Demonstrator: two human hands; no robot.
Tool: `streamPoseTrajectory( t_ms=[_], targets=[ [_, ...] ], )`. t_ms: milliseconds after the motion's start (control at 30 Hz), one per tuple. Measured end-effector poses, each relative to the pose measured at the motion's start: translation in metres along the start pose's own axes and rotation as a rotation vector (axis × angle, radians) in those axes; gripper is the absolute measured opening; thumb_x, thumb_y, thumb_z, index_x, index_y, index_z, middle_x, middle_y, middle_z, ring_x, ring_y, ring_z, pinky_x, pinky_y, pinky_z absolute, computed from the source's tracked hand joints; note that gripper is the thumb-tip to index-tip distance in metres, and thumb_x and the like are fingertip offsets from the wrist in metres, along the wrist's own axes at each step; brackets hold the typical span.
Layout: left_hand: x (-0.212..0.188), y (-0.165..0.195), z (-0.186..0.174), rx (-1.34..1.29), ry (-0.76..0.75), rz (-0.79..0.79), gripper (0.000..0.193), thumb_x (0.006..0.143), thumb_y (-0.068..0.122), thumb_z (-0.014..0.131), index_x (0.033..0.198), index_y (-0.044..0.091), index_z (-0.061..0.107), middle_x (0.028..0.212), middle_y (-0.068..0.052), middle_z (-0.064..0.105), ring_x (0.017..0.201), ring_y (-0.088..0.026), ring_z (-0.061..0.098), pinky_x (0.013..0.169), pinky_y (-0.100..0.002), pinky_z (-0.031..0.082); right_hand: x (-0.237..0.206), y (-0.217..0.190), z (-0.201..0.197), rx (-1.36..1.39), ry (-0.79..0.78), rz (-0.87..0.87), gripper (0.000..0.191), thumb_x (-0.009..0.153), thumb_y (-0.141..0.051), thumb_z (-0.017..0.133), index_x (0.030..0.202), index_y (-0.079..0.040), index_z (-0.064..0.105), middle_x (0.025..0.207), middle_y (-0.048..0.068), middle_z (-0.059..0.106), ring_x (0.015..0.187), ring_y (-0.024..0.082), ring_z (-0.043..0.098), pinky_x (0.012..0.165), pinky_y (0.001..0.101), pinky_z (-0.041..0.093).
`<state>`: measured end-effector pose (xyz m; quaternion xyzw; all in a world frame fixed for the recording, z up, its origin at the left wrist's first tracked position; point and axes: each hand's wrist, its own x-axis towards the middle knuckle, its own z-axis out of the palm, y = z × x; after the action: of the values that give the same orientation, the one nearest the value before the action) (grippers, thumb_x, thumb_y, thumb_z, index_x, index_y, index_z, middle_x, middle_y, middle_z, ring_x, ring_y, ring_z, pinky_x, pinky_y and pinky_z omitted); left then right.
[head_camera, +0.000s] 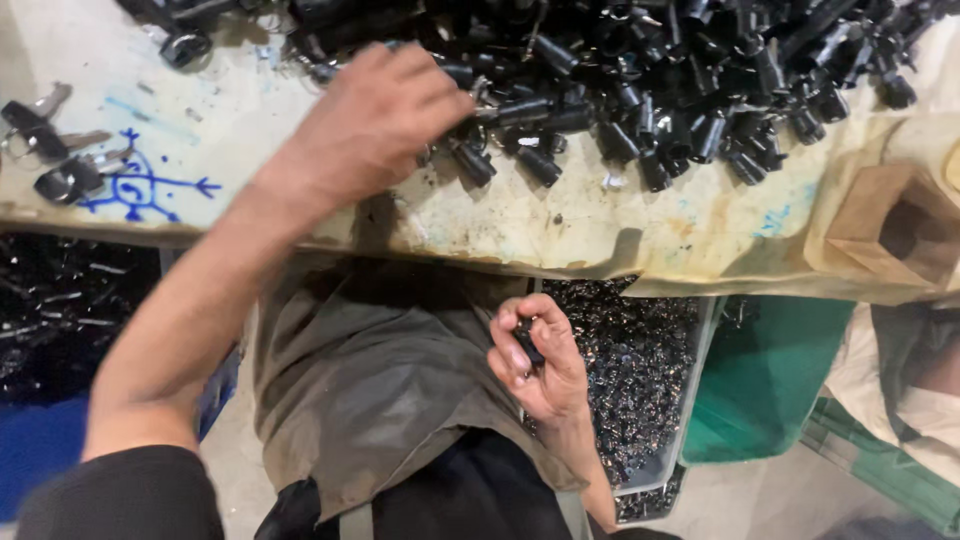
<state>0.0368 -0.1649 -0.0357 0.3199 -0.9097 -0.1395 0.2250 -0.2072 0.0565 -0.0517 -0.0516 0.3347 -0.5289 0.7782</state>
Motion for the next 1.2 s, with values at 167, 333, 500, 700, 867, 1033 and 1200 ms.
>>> streamPoseTrajectory(
  t_ms=[167, 333, 500, 700, 867, 1033, 1200],
  targets=[
    [-0.017, 0.030, -0.007, -0.932, 0.438, -0.269, 0.038, 0.098, 0.020, 0.075, 0.105, 0.004, 0.042, 0.095, -0.007, 0.065, 0.094, -0.017, 0.070, 0.086, -0.033, 0.060, 0.001, 0.009, -0.007, 0.246, -0.338, -0.034, 0.043, 0.130, -0.038, 0.041, 0.120, -0.001, 0.062, 0.099, 0.005, 0.062, 0.083, 0.012, 0.053, 0.065, 0.0233, 0.040],
    [-0.080, 0.101, 0.007, -1.593, 0.384, -0.367, 0.030, 0.097, 0.031, 0.072, 0.107, 0.007, 0.058, 0.101, -0.008, 0.066, 0.091, -0.013, 0.059, 0.081, -0.028, 0.048, 0.012, 0.006, 0.001, 0.209, -0.061, 0.087, 0.033, 0.103, -0.025, 0.059, 0.130, -0.005, 0.062, 0.102, 0.007, 0.059, 0.088, 0.016, 0.055, 0.064, 0.0269, 0.045],
    [-0.100, 0.146, 0.027, -0.748, 0.292, -0.382, 0.021, 0.092, 0.021, 0.077, 0.107, 0.010, 0.066, 0.088, -0.004, 0.062, 0.077, -0.021, 0.060, 0.069, -0.038, 0.048, 0.017, 0.002, 0.009, -0.017, -0.108, 0.019, 0.025, 0.099, -0.013, 0.074, 0.120, -0.007, 0.062, 0.111, 0.011, 0.063, 0.091, 0.015, 0.057, 0.068, 0.0256, 0.047],
    [-0.098, 0.137, 0.025, -0.235, 0.311, -0.022, 0.045, 0.074, 0.019, 0.073, 0.116, 0.004, 0.071, 0.078, -0.004, 0.049, 0.069, -0.023, 0.051, 0.061, -0.039, 0.041, 0.016, 0.013, 0.006, -0.463, -0.067, -0.151, 0.028, 0.100, -0.020, 0.079, 0.112, -0.003, 0.059, 0.105, 0.009, 0.062, 0.091, 0.010, 0.057, 0.082, 0.0237, 0.048],
    [-0.092, 0.132, 0.024, -0.284, 0.276, -0.040, 0.049, 0.063, 0.024, 0.069, 0.108, 0.004, 0.068, 0.076, -0.006, 0.047, 0.070, -0.026, 0.051, 0.062, -0.041, 0.040, 0.009, 0.013, 0.007, -0.289, -0.002, -0.143, 0.026, 0.101, -0.022, 0.076, 0.112, -0.007, 0.058, 0.110, 0.013, 0.066, 0.085, 0.010, 0.059, 0.069, 0.0201, 0.048],
    [-0.088, 0.142, 0.027, -0.354, 0.328, -0.222, 0.040, 0.063, 0.009, 0.072, 0.101, 0.005, 0.065, 0.075, -0.007, 0.051, 0.069, -0.028, 0.052, 0.063, -0.042, 0.040, -0.001, 0.010, 0.007, -0.406, 0.028, -0.179, 0.028, 0.094, -0.012, 0.080, 0.111, -0.006, 0.059, 0.117, 0.017, 0.070, 0.090, 0.013, 0.065, 0.066, 0.0190, 0.050],
    [-0.091, 0.148, 0.034, -0.455, 0.401, -0.338, 0.030, 0.080, 0.002, 0.080, 0.104, 0.005, 0.062, 0.079, -0.008, 0.056, 0.069, -0.028, 0.057, 0.063, -0.041, 0.044, 0.000, 0.016, 0.002, -0.414, 0.067, -0.300, 0.027, 0.085, -0.007, 0.085, 0.104, 0.001, 0.066, 0.112, 0.019, 0.070, 0.077, 0.012, 0.063, 0.059, 0.0182, 0.050]
  ],
)
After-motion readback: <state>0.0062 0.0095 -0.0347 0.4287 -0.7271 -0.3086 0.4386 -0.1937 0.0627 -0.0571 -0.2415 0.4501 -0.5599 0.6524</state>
